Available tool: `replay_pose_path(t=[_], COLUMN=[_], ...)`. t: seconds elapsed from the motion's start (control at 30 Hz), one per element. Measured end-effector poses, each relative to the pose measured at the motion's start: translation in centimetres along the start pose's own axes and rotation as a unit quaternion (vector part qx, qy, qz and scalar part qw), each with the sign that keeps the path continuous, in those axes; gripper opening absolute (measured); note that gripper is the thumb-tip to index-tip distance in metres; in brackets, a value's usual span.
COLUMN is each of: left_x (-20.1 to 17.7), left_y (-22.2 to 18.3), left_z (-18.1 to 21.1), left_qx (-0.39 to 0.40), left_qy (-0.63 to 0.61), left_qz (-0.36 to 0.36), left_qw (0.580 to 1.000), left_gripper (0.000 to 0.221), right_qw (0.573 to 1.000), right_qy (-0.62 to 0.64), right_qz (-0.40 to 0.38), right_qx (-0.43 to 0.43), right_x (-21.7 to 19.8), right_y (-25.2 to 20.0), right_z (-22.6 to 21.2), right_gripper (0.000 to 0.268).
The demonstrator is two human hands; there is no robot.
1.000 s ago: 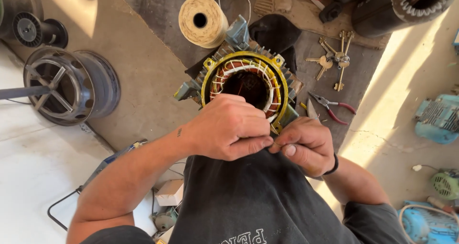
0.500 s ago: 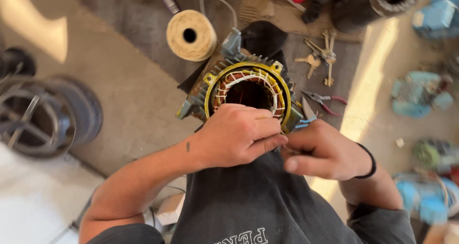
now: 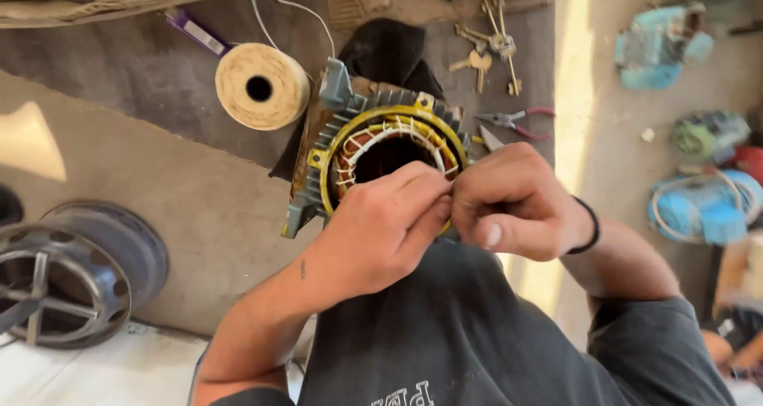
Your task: Lacing and securing the copper windings of an electric motor stator using a cord.
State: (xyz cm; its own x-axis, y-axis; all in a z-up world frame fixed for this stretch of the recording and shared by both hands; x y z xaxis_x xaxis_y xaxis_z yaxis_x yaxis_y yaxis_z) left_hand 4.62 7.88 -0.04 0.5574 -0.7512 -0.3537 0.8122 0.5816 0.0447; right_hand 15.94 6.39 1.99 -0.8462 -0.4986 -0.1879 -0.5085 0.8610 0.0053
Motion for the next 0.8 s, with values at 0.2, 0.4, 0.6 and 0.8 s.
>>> replay_pose_path(t=[0.2,0.4,0.6,0.8], left_x=[0.8,3.4,3.6,3.3], left_y=[0.2,-0.5,-0.8,-1.7], left_z=[0.1,-0.1,0.7,1.0], left_qx=[-0.028,-0.095,-0.013,0.071], left_qy=[0.015,0.159,0.185,0.175], left_qz=[0.02,0.116,0.159,0.167], left_qw=[0.999,0.976,0.97,0.968], left_gripper=[0.038,0.059,0.049,0.046], right_qw=[0.987,0.983,0.971,0.977], right_qy=[0.106,0.149,0.181,0.135], right_qz=[-0.035,-0.028,0.01,-0.029], right_qx=[-0.111,-0.107,-0.155,-0.163], right_x=[-0.3,0.1,-0.1,1.0], right_y=[0.6,-1.2,-1.7,-0.7], right_z=[0.6,2.1,2.6,1.0], right_gripper=[0.053,0.06,0.052,0.049])
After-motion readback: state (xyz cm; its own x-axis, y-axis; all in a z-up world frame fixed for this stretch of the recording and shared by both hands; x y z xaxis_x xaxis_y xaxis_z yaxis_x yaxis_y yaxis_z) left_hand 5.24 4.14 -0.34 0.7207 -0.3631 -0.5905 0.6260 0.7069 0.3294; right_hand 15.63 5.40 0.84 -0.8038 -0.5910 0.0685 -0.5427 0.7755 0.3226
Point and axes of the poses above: each hand's wrist, its own y-axis towards the middle knuckle, its own x-axis out of the palm, z = x × y, the point moved 7 cm from there along y, towards the middle knuckle, and after that the axes turned 1 degree about y, right-handed, at the moved point
